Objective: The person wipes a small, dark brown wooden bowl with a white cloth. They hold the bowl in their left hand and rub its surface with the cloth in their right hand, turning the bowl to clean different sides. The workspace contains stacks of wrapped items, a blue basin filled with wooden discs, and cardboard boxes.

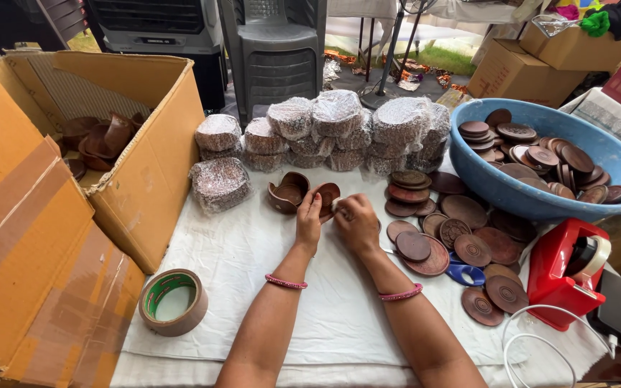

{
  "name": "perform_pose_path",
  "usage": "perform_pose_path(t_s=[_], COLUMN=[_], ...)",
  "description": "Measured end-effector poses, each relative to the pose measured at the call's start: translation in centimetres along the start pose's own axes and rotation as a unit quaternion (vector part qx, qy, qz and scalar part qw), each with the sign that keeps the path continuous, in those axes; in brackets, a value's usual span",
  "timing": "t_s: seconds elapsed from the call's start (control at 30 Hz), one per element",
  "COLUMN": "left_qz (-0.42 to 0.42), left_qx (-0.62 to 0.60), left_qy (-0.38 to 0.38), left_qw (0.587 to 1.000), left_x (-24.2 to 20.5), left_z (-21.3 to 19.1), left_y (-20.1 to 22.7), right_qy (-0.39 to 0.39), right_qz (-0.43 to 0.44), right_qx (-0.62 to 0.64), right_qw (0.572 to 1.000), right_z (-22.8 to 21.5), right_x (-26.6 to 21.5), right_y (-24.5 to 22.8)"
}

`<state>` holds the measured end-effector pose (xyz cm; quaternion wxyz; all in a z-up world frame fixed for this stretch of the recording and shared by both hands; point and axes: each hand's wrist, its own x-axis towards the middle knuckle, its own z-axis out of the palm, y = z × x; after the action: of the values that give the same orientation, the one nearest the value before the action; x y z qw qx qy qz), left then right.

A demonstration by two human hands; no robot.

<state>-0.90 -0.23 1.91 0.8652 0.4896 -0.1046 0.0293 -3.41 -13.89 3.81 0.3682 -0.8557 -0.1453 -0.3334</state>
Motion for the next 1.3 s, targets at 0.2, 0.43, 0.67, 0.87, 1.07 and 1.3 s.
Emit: perform_pose_path(t_s=[0.2, 0.43, 0.67, 0.87, 1.07, 1.3], left_qz=[-0.029, 0.009, -0.090, -0.136, -0.125, -0.070], left_qx=[-0.002, 0.043, -0.054, -0.078, -0.057, -0.026], left_qy=[0.002, 0.017, -0.031, -0.049, -0.111, -0.115], left_qw=[1.000, 0.999, 0.994, 0.986, 0.984, 0.991], left_x=[0.0, 0.3, -0.5, 0.4, 0.4, -0.7], left_z=[0.0, 0.0, -0.5, -0.9, -0.4, 0.8], left_y=[-0.1, -0.6, 1.5, -0.8, -2.2, 1.0], right_qy=[0.080, 0.024, -0.015, 0.009, 0.097, 0.050], right_qz=[0.221, 0.107, -0.159, -0.171, -0.033, -0.148], right_qx=[0.282, 0.225, 0.033, -0.014, -0.081, -0.065], right_qw=[0.930, 0.968, 0.987, 0.985, 0.991, 0.986], right_z=[-0.3, 0.2, -1.9, -0.9, -1.1, -1.3], right_x=[1.0, 0.3, 0.1, -0.2, 0.2, 0.1], right_y=[0.3, -0.8, -5.4, -4.4, -4.1, -4.8])
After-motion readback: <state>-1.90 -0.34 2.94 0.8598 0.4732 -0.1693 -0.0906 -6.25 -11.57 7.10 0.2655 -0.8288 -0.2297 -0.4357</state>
